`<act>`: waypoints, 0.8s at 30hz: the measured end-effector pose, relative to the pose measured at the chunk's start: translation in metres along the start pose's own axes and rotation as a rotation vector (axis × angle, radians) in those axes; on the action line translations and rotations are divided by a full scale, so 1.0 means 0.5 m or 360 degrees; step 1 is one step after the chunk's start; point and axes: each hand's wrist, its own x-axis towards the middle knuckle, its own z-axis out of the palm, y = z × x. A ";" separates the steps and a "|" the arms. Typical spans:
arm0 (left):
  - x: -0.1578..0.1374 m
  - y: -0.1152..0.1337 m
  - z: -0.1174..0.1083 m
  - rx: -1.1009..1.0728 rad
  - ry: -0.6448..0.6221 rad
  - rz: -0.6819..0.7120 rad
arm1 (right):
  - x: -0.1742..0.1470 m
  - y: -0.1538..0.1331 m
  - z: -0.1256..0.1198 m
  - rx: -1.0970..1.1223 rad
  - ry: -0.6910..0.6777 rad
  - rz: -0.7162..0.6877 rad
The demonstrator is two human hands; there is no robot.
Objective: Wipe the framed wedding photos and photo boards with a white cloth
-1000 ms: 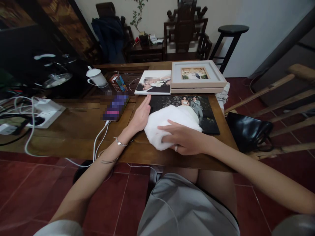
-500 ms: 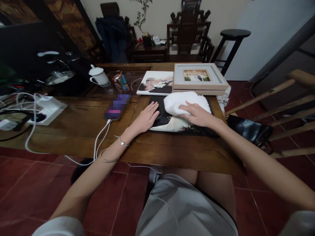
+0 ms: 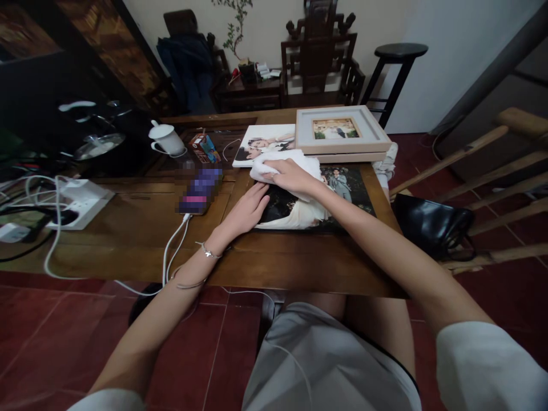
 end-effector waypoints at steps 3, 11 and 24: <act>-0.001 -0.005 0.001 -0.0023 -0.0001 0.0025 | -0.031 0.010 -0.017 -0.0053 0.0021 0.0049; -0.003 -0.011 0.004 -0.0088 0.0023 0.0049 | -0.184 0.089 -0.119 -0.0304 0.0143 0.0234; -0.004 -0.002 0.003 -0.0051 0.0006 0.0024 | -0.363 0.061 -0.124 -0.0668 0.0052 0.0241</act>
